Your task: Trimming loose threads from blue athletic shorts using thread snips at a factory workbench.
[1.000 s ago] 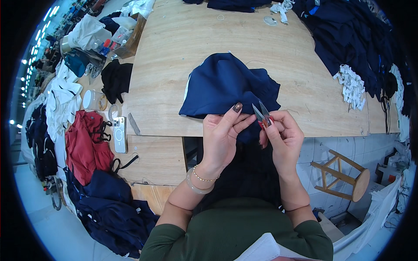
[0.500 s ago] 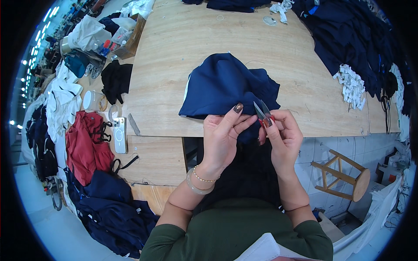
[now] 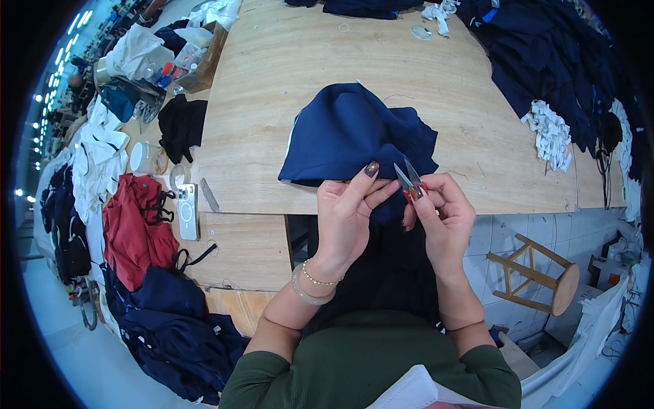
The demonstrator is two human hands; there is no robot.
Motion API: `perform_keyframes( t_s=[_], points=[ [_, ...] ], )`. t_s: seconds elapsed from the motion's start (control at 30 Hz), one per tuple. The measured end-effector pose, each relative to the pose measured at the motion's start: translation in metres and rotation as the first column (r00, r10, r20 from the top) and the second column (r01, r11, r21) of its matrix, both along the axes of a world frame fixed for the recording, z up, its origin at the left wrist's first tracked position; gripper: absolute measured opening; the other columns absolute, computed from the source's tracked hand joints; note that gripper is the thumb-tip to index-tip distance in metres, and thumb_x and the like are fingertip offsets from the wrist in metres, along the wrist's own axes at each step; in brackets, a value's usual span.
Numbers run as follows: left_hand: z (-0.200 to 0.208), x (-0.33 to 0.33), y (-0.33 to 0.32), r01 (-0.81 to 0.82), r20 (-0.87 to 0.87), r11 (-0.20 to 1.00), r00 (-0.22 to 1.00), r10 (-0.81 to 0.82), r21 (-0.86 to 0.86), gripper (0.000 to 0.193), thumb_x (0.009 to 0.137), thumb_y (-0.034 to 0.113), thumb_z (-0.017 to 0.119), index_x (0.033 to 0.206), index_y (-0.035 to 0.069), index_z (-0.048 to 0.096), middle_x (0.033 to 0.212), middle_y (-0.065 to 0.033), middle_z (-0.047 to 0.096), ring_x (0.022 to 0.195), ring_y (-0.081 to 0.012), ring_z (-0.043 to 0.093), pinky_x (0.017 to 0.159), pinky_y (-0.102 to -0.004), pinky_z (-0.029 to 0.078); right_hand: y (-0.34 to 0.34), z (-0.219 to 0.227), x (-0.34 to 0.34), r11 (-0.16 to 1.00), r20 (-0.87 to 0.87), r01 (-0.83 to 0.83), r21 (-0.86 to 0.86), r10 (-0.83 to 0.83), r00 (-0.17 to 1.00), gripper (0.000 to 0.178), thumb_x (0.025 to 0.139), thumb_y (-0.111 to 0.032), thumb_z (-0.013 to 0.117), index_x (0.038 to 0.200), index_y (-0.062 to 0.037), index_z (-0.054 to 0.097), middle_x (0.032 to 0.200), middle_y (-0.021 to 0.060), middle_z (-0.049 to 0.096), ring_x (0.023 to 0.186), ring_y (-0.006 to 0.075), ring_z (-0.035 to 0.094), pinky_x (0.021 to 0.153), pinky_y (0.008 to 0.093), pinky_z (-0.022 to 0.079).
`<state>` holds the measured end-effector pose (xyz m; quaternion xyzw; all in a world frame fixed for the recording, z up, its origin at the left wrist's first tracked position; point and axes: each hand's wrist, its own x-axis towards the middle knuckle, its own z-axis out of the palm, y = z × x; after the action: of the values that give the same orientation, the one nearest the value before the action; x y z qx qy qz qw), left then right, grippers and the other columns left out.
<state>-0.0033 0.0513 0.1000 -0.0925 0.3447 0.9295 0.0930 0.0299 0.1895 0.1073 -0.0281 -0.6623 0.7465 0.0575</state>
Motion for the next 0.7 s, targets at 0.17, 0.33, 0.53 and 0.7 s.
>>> perform_keyframes(
  t_s=[0.17,0.33,0.53,0.7],
  points=[
    [-0.001,0.0,0.0,0.007,0.002,1.0,1.0,-0.007,-0.002,0.01,0.095,0.005,0.06,0.096,-0.003,0.065,0.09,-0.0095,0.068,0.084,-0.0175,0.069,0.083,-0.0334,0.06,0.0,0.0,0.0,1.0,0.007,-0.004,-0.003,0.004,1.0,0.007,0.096,-0.005,0.058,0.098,0.002,0.058,0.069,0.0034,0.063,0.059,0.0054,0.057,0.054,0.0184,0.046],
    [-0.004,0.001,-0.001,0.009,-0.007,1.0,1.0,-0.009,0.006,0.01,0.094,0.005,0.06,0.097,-0.003,0.066,0.092,-0.0098,0.069,0.084,-0.0177,0.07,0.083,-0.0332,0.06,-0.001,0.0,-0.001,1.0,0.008,-0.005,-0.008,0.005,1.0,0.007,0.096,-0.005,0.058,0.098,0.0018,0.058,0.068,0.003,0.063,0.058,0.0052,0.057,0.054,0.0182,0.046],
    [-0.003,0.001,-0.002,0.018,-0.019,1.0,1.0,-0.018,0.01,0.012,0.095,0.005,0.06,0.098,-0.004,0.066,0.092,-0.0109,0.07,0.085,-0.0183,0.07,0.083,-0.0325,0.06,-0.002,-0.001,-0.001,1.0,-0.01,-0.018,-0.019,0.018,1.0,0.008,0.097,-0.005,0.056,0.1,0.0017,0.058,0.069,0.0034,0.063,0.06,0.0056,0.057,0.056,0.0188,0.046],
    [0.006,0.0,-0.001,0.032,-0.022,0.999,0.999,-0.033,-0.006,0.016,0.096,0.007,0.058,0.1,-0.006,0.065,0.096,-0.0137,0.07,0.086,-0.0187,0.07,0.083,-0.0311,0.059,-0.006,-0.009,-0.004,0.999,-0.126,-0.015,-0.045,0.01,0.992,0.01,0.099,-0.006,0.054,0.105,0.0023,0.055,0.078,0.0063,0.064,0.069,0.0089,0.06,0.065,0.0214,0.049]
  ],
)
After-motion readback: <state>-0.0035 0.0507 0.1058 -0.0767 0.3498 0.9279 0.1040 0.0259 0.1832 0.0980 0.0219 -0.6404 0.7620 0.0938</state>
